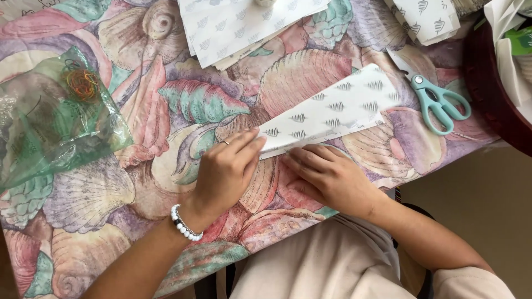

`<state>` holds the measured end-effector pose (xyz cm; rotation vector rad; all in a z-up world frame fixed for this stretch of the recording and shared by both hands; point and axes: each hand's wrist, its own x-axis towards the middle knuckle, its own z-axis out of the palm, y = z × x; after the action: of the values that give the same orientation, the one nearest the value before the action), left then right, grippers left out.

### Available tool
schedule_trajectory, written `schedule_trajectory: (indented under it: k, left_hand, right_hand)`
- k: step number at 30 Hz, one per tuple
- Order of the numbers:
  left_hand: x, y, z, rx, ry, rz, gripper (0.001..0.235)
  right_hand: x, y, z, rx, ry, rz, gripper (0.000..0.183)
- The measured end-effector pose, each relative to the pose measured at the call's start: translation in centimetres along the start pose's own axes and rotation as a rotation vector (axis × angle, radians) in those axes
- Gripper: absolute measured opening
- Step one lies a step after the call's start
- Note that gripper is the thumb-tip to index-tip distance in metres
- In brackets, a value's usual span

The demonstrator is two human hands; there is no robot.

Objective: Folding printed paper sheets into bags and stacking them on a table.

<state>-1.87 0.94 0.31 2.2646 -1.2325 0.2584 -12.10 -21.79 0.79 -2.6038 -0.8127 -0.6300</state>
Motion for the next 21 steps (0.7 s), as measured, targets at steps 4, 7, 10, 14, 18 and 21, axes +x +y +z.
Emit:
schedule_trajectory:
  k: [4,7,10,14,18,21]
  left_hand:
    - [-0.3,0.1,-1.0,0.019,-0.046,0.084,0.020]
    - [-0.6,-0.3,-0.8,0.036,-0.078,0.110,0.018]
    - [-0.7,-0.4,-0.4,0.025,-0.072,0.095,0.017]
    - [-0.6,-0.5,-0.2,0.011,-0.052,0.074,0.016]
    - [-0.6,-0.6,-0.2,0.004,-0.040,0.069,0.015]
    - [-0.3,-0.3,-0.8,-0.031,-0.037,0.055,0.012]
  right_hand:
    - [-0.1,0.0,0.0,-0.006,0.011,-0.007,0.034]
    - [0.3,-0.3,-0.6,-0.009,0.015,-0.006,0.032]
    - [0.4,-0.6,-1.4,-0.016,-0.001,-0.030,0.028]
    - [1.2,-0.4,-2.0,0.000,-0.020,-0.061,0.017]
    - [2.5,1.0,-0.9,-0.071,-0.038,-0.111,0.015]
    - [4.5,0.5,-2.1,-0.086,-0.077,-0.101,0.014]
